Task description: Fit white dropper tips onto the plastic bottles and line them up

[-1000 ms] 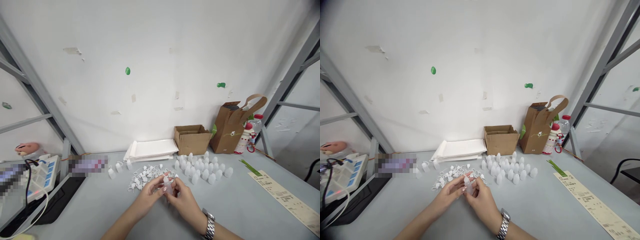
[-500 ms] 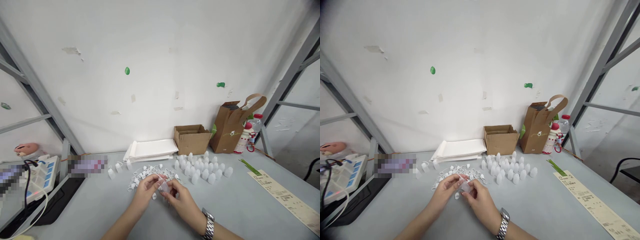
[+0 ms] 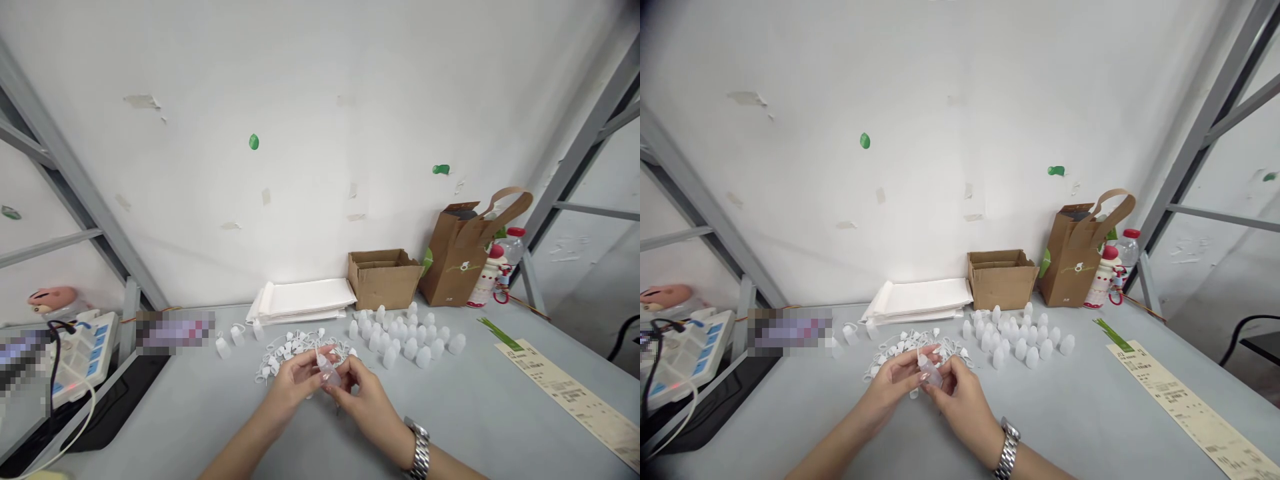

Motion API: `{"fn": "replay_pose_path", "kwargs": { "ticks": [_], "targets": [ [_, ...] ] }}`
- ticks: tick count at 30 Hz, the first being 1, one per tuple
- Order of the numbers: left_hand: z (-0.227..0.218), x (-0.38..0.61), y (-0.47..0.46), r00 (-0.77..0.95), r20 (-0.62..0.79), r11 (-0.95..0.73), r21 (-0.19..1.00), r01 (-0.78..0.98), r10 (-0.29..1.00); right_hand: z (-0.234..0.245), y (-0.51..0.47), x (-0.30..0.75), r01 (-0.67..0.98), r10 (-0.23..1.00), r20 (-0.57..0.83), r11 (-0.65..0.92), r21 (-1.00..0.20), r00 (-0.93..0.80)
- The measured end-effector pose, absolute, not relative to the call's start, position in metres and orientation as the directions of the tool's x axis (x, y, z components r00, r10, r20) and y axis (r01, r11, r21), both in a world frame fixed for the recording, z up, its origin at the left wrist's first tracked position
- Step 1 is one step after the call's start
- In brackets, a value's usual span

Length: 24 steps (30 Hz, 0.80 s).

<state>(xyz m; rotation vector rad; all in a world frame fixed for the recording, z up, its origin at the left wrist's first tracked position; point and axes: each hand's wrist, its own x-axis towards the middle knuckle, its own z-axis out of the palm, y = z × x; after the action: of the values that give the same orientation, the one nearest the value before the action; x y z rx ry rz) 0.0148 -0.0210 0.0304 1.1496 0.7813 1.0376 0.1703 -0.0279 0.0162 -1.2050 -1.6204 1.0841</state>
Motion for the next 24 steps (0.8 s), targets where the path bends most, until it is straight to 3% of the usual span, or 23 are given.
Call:
{"fn": "replay_pose_path", "kwargs": {
  "ticks": [10,24],
  "targets": [
    [0.0406,0.0177,-0.0241,0.269,-0.032,0.101,0.964,-0.245,0.963,0.0144,-0.0283,0.17,0.285,0.977,0.102,0.153,-0.946,-0.187],
    [0.0337,0.0156,-0.0204,0.314,-0.063,0.164,0.938,-0.305,0.947,0.0188,-0.0311,0.1689,0.248,0.974,0.068,0.121,-0.961,-0.214]
  ]
}}
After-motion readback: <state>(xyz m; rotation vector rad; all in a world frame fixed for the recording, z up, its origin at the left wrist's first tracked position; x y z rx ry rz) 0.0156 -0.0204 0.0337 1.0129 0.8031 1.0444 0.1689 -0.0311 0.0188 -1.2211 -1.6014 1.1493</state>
